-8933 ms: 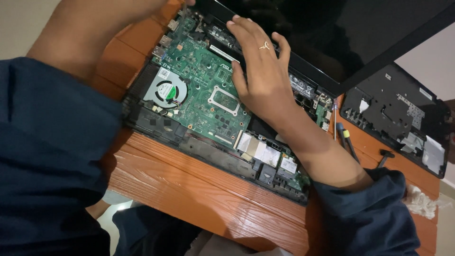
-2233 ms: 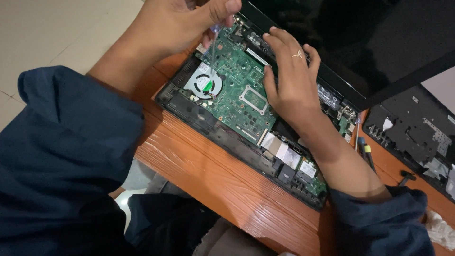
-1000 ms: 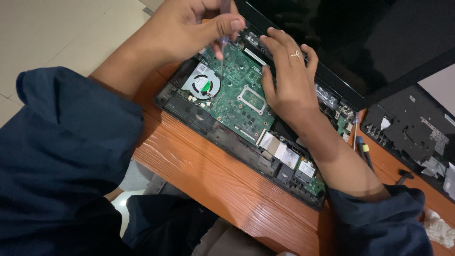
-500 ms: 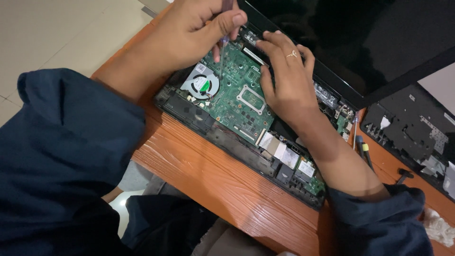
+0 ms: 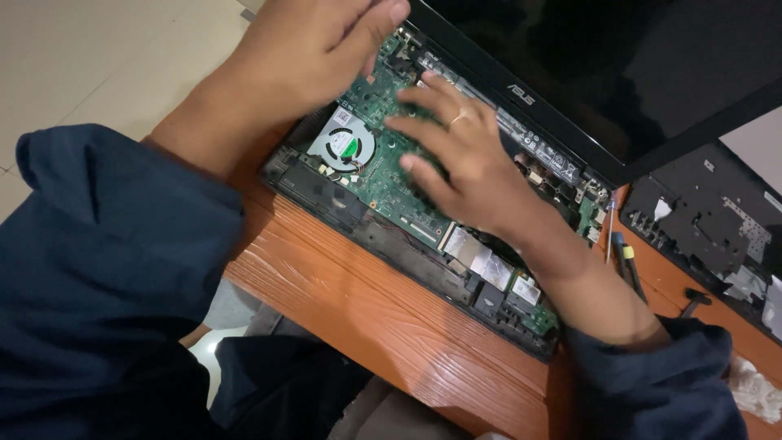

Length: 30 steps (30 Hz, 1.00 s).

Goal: Disassembling a laptop by unscrewing motherboard components and disconnecting internal ribbon cables.

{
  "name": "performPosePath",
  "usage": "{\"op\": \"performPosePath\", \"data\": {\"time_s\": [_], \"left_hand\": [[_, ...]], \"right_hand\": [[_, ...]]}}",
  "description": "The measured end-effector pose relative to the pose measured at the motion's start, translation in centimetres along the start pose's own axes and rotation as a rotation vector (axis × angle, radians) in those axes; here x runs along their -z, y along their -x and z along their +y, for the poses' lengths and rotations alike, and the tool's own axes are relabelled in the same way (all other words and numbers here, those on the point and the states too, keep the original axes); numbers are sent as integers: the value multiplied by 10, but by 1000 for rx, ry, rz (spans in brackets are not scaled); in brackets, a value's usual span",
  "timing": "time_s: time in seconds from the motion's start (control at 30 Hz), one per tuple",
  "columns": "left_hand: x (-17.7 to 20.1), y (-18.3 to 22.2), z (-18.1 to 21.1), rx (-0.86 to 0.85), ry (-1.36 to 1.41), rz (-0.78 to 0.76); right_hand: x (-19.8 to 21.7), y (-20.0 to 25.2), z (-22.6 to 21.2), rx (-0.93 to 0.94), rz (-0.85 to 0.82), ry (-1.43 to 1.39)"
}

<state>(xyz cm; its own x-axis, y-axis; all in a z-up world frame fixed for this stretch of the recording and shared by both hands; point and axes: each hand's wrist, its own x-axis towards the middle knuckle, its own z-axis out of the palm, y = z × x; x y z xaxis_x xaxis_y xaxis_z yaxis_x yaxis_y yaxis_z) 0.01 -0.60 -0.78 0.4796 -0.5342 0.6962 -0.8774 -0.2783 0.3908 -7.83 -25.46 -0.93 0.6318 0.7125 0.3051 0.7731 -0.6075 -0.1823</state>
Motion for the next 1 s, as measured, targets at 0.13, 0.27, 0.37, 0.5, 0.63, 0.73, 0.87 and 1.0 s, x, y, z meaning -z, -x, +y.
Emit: {"op": "performPosePath", "data": {"time_s": [0.13,0.27,0.37,0.5,0.63,0.73,0.87,1.0], "left_hand": [[1,-2,6,104,-64,-143],[-2,-2,5,160,-58,-212],[-5,-2,0,127,-100,-293],[-9,-1,-1,162,-32,-323],[-21,1,-13,138,-21,-336],[-21,0,-16,78,12,-338],[-14,-4,2,186,-10,-355],[-9,-7,13,150,187,-147]], "right_hand": [[1,0,-9,48,-4,-66],[-5,4,-1,52,7,-207],[-6,6,6,11,-25,-288],[-5,7,12,6,-84,-379],[1,6,11,-32,-140,-458],[1,5,10,-65,-142,-449],[1,-3,-8,-134,-15,-429],[6,-8,-11,-155,144,-365]]}}
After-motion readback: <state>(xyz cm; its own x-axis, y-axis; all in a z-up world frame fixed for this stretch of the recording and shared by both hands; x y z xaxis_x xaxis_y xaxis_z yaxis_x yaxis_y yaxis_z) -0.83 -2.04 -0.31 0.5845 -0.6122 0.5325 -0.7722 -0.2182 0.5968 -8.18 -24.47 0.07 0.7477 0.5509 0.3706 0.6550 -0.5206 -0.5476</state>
